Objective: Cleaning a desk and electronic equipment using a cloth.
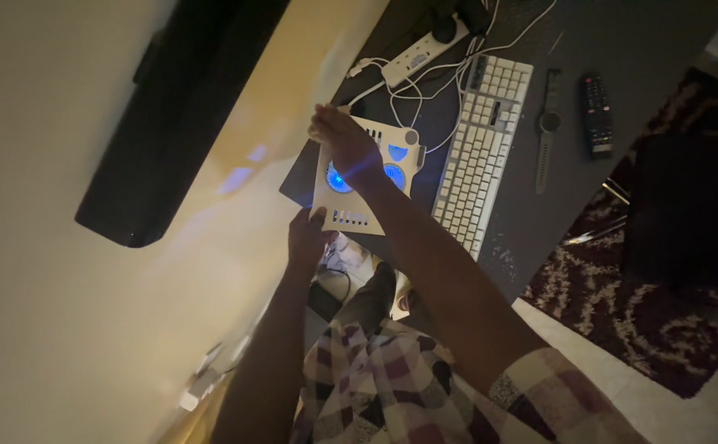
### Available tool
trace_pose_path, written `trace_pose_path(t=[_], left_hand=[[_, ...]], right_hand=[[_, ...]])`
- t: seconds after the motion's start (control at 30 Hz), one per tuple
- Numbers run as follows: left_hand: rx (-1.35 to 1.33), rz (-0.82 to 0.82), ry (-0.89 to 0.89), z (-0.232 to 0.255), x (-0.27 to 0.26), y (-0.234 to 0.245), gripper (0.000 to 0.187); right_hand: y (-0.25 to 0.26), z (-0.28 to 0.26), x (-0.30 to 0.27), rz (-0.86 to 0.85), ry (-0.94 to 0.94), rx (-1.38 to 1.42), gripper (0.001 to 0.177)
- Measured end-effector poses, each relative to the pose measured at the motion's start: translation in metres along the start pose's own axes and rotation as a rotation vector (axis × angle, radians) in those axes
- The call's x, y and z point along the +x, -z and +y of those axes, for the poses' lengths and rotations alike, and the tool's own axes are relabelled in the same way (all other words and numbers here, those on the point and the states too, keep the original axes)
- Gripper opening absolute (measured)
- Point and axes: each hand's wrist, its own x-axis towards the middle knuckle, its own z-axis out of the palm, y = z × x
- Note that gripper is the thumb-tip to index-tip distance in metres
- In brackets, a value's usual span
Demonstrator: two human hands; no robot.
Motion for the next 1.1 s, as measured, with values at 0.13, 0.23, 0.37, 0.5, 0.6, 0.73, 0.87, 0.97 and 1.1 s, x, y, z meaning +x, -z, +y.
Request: trace_pose_path(t=[0.13, 0.23, 0.37, 0.5, 0.6, 0.73, 0.87, 0.97, 1.1], left_hand=[[-0.033, 0.018, 0.012, 0.000, -0.002, -0.004, 0.030], [-0.055, 0.015, 0.004, 0.000, 0.000, -0.003, 0.030], [-0.061, 0.024, 0.026, -0.004, 0.001, -0.003, 0.031], [-0.053, 0.023, -0.012, -0.016, 0.011, 0.000, 0.031], [-0.099, 0.021, -0.007, -0.016, 0.011, -0.002, 0.031], [-0.133, 0.045, 0.044, -0.016, 0.009, -0.004, 0.031], [-0.145, 0.053, 0.043, -0.016, 0.011, -0.006, 0.034], [-0.149, 0.033, 0.041, -0.025, 0.016, 0.002, 0.036], [-0.207, 0.042, 0.076, -0.019, 0.015, -0.001, 0.037]], right_hand=[[-0.026, 0.010, 0.000, 0.192, -0.086, 0.186, 0.030], [-0.025, 0.008, 0.013, 0.227, -0.145, 0.165, 0.028], [-0.022, 0.021, 0.020, 0.178, -0.138, 0.033, 0.026], [-0.035, 0.092, -0.025, 0.008, -0.510, 0.052, 0.034], [-0.001, 0.096, -0.054, 0.018, -0.555, 0.021, 0.037], [0.019, 0.059, -0.082, 0.106, -0.314, -0.192, 0.054], [-0.002, 0.032, -0.108, 0.222, -0.203, -0.030, 0.062], [-0.008, -0.016, -0.111, 0.139, -0.340, 0.013, 0.070], [0.013, -0.048, -0.124, -0.026, -0.260, 0.148, 0.082]])
